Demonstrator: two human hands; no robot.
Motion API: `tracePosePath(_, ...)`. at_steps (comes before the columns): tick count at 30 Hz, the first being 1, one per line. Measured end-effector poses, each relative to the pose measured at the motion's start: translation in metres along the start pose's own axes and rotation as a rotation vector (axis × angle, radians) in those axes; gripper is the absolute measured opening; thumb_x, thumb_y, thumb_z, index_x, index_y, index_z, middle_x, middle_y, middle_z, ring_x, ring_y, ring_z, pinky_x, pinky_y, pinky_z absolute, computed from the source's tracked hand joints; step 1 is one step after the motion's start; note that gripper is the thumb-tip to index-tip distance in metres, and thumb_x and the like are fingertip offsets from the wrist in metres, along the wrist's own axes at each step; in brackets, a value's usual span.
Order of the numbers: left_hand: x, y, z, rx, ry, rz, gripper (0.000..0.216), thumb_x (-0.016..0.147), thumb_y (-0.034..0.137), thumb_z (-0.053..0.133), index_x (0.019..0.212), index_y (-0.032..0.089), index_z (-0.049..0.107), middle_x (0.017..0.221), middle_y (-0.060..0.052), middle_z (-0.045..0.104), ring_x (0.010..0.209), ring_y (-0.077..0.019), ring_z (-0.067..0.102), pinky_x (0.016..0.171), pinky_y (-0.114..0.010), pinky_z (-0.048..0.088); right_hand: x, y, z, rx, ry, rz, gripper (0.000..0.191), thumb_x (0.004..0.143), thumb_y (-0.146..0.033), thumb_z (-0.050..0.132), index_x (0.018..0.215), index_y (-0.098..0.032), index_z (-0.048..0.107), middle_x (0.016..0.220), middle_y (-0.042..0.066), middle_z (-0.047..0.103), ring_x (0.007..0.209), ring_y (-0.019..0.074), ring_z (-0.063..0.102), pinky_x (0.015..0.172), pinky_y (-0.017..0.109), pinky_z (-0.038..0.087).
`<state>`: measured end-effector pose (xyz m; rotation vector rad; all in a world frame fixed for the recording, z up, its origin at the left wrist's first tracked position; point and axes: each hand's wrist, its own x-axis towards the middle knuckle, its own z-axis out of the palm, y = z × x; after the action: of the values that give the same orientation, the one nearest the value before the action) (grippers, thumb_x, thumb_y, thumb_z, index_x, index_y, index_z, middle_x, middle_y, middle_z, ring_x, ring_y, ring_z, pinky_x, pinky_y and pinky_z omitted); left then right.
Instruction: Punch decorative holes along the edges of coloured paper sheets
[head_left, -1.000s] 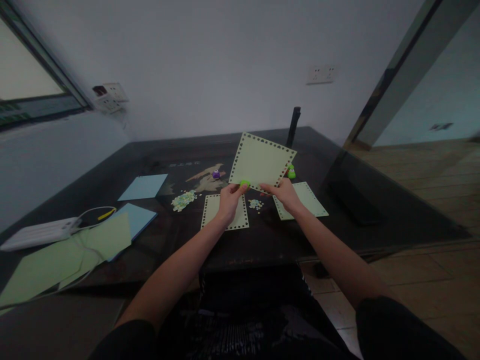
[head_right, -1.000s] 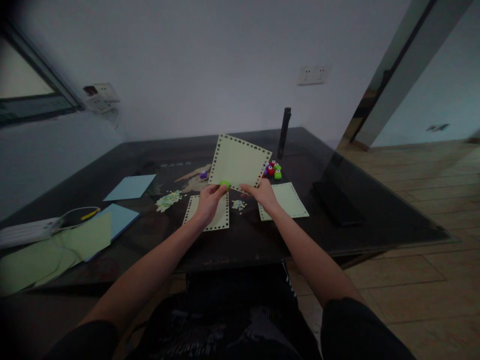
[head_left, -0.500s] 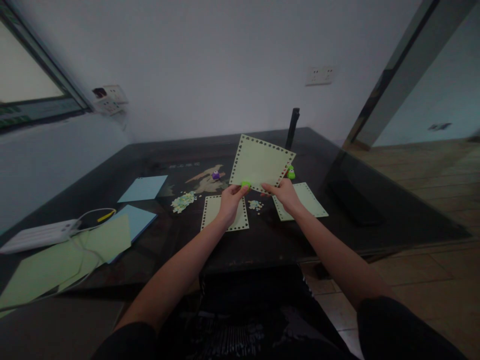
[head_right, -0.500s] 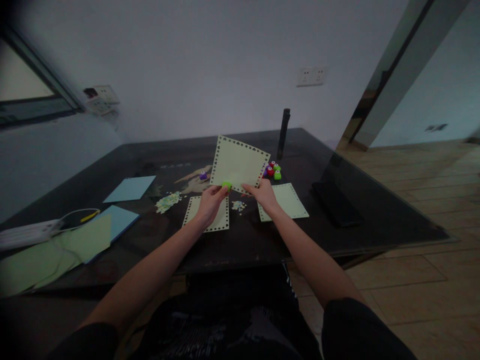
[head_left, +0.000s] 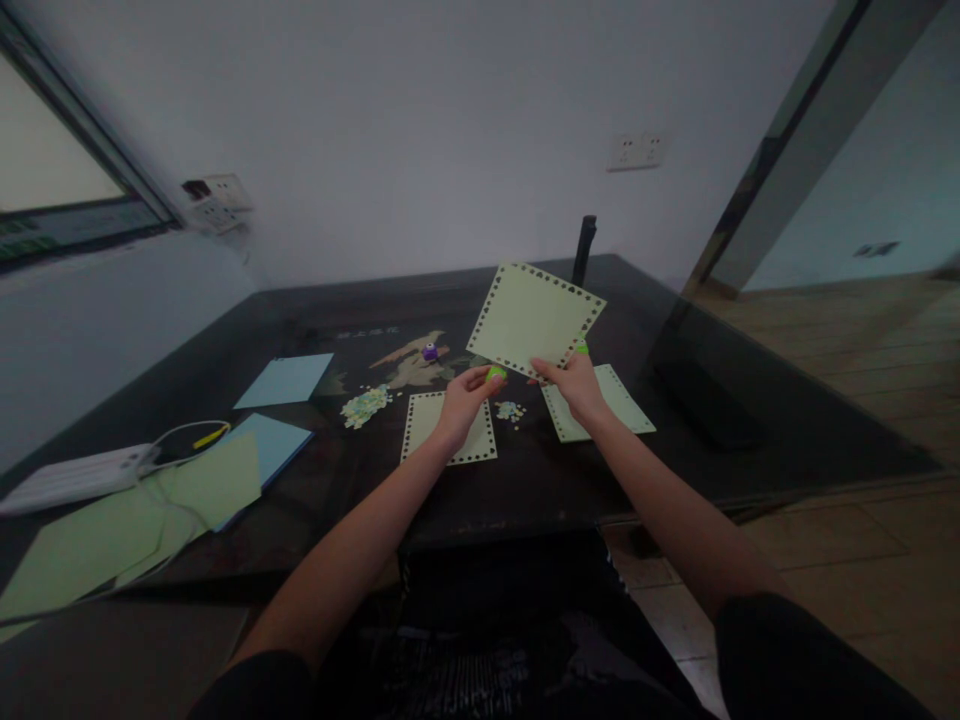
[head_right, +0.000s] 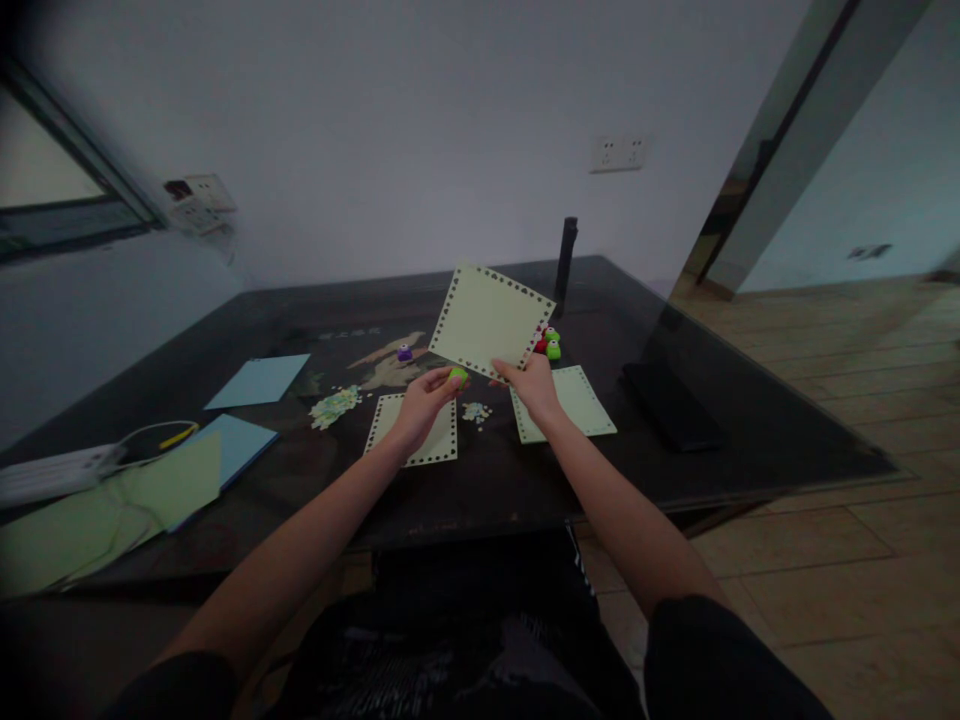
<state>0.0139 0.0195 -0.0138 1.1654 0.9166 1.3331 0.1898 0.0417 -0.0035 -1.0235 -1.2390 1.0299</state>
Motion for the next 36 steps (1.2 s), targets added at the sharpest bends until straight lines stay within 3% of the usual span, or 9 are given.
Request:
tracePosePath(7,0.0,-0.004,-0.003,0.446,-0.081,0.149,0.029,0.066,0.027,0.071,0.094,0.018,0.069,0.09,-0.008,0.068,0.078,-0.0192,0.061,0.075,-0.034,0.048,0.004,-0.002,-0.006,-0.048,0.054,0.017,0.037,0.06,-0.04,0.072,0.084,-0.012,0.066,0.08,0.011,0.071,0.057,0.0205,0.064,0.054,0.033,0.052)
tracePosePath(11,-0.001,-0.011,-0.004,0.588,-0.158,0.232,0.033,0.068,0.02,0.066,0.1,0.02,0.068,0.1,-0.009,0.066,0.083,-0.0209,0.059,0.073,-0.033,0.048,0.005,0.0,-0.006,-0.021,0.03,-0.005,0.034,0.061,-0.038,0.072,0.082,-0.013,0.065,0.081,0.01,0.071,0.058,0.0199,0.064,0.056,0.033,0.052)
tracePosePath(16,-0.002,-0.011,-0.008,0.806,-0.294,0.373,0.048,0.065,0.007,0.058,0.112,0.019,0.062,0.105,-0.01,0.064,0.093,-0.0224,0.058,0.086,-0.037,0.046,0.005,0.0,-0.006,-0.029,0.019,-0.008,0.035,0.062,-0.038,0.072,0.084,-0.011,0.065,0.079,0.011,0.071,0.055,0.0184,0.063,0.054,0.031,0.051)
tracePosePath(21,-0.003,-0.004,-0.009,0.979,-0.406,0.418,0.063,0.065,0.0,0.05,0.125,0.018,0.049,0.115,-0.008,0.062,0.102,-0.0204,0.054,0.094,-0.039,0.042,0.002,-0.005,-0.005,-0.004,0.038,-0.003,0.034,0.061,-0.035,0.072,0.084,-0.011,0.066,0.079,0.01,0.071,0.055,0.0162,0.061,0.054,0.028,0.05)
tracePosePath(28,-0.002,-0.003,-0.011,0.982,-0.433,0.417,0.07,0.062,-0.005,0.044,0.129,0.018,0.045,0.123,-0.008,0.058,0.108,-0.019,0.054,0.096,-0.039,0.043,0.002,-0.007,-0.004,-0.033,0.043,0.006,0.033,0.062,-0.035,0.072,0.084,-0.011,0.066,0.076,0.01,0.071,0.051,0.0149,0.059,0.051,0.027,0.048)
tracePosePath(36,0.0,-0.009,-0.012,0.779,-0.294,0.348,0.045,0.069,0.005,0.055,0.113,0.015,0.057,0.116,-0.011,0.06,0.104,-0.0189,0.057,0.084,-0.033,0.052,0.004,-0.002,-0.006,-0.054,0.036,-0.013,0.035,0.063,-0.038,0.071,0.085,-0.011,0.066,0.076,0.011,0.07,0.052,0.0166,0.061,0.05,0.028,0.047)
